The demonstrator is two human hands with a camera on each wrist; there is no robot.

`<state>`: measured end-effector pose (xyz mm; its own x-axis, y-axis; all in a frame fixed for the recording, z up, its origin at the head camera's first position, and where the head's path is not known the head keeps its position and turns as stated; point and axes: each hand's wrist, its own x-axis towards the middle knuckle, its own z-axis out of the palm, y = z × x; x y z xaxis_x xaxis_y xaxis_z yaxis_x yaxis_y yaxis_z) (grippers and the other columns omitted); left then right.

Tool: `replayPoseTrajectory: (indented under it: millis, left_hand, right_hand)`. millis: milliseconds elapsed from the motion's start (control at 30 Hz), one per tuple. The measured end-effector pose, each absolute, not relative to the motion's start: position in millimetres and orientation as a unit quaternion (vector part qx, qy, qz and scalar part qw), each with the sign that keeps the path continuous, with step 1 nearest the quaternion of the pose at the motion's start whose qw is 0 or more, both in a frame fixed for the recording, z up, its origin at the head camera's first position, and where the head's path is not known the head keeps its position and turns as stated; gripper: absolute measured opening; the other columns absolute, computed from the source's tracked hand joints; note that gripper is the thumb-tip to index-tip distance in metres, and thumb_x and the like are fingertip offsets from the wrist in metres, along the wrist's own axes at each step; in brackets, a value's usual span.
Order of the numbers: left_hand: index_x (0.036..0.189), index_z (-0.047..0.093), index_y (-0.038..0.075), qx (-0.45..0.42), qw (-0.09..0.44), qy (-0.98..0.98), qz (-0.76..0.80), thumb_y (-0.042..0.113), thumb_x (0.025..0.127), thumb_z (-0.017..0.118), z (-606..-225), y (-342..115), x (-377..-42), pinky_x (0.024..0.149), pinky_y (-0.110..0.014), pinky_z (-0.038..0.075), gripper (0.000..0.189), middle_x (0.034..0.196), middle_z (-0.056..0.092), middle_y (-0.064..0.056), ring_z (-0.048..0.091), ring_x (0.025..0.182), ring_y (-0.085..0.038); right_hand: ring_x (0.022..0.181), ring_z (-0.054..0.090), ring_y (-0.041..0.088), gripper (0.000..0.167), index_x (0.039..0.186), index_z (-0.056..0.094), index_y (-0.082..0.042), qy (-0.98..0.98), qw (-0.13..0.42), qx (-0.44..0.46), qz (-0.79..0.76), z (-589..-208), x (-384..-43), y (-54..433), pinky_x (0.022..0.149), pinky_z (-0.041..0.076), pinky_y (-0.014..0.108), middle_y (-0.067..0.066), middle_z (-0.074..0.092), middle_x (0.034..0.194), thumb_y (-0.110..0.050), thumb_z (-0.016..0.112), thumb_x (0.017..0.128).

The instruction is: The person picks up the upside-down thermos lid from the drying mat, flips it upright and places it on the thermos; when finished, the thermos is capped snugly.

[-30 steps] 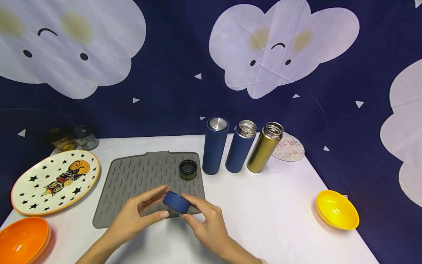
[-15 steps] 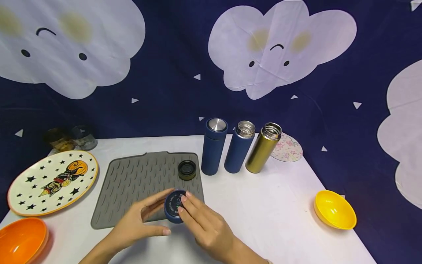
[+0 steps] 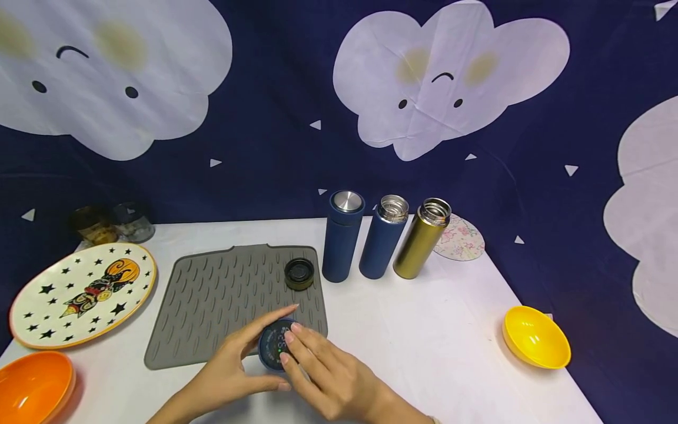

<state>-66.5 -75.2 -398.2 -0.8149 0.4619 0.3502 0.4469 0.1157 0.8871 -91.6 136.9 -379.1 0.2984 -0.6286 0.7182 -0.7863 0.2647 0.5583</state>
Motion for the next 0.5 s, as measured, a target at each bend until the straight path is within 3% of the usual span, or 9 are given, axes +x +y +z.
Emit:
replayPoseTrajectory:
  millis: [167, 300, 400, 500]
  left_hand:
    - [0.148, 0.043, 0.017, 0.323, -0.043, 0.753, 0.571, 0.028, 0.079, 0.085, -401.5, -72.0, -67.2, 0.097, -0.031, 0.054, 0.081, 0.145, 0.053, -0.001, 0.058, 0.126, -0.022]
    - [0.144, 0.048, 0.013, 0.327, -0.079, 0.756, 0.562, 0.024, 0.077, 0.086, -403.5, -71.7, -67.7, 0.095, -0.031, 0.054, 0.077, 0.144, 0.054, -0.006, 0.058, 0.127, -0.025]
    - [0.141, 0.05, 0.015, 0.313, -0.098, 0.768, 0.55, 0.023, 0.074, 0.089, -403.0, -72.5, -67.9, 0.097, -0.033, 0.054, 0.078, 0.143, 0.056, -0.004, 0.057, 0.128, -0.022]
    - [0.14, 0.052, 0.02, 0.289, -0.099, 0.781, 0.545, 0.024, 0.07, 0.091, -400.9, -73.7, -68.2, 0.098, -0.033, 0.053, 0.081, 0.141, 0.057, 0.003, 0.057, 0.127, -0.019]
  right_hand:
    - [0.093, 0.072, 0.036, 0.018, 0.095, 0.071, 0.005, -0.593, 0.526, 0.605, 0.081, -383.1, -90.5, 138.0, 0.078, 0.06, 0.032, 0.026, 0.072, 0.099, -0.007, 0.058, 0.099]
    - [0.101, 0.07, 0.036, 0.021, 0.107, 0.069, 0.005, -0.644, 0.482, 0.583, 0.113, -386.8, -90.6, 142.0, 0.088, 0.058, 0.033, 0.028, 0.068, 0.111, -0.007, 0.053, 0.102]
    - [0.106, 0.067, 0.038, 0.026, 0.118, 0.065, 0.006, -0.702, 0.468, 0.512, 0.16, -389.3, -99.7, 149.5, 0.097, 0.053, 0.035, 0.031, 0.063, 0.121, -0.011, 0.053, 0.101]
    - [0.112, 0.062, 0.039, 0.044, 0.128, 0.058, 0.007, -0.768, 0.451, 0.39, 0.233, -390.3, -120.0, 163.7, 0.105, 0.048, 0.032, 0.03, 0.058, 0.129, -0.018, 0.067, 0.093]
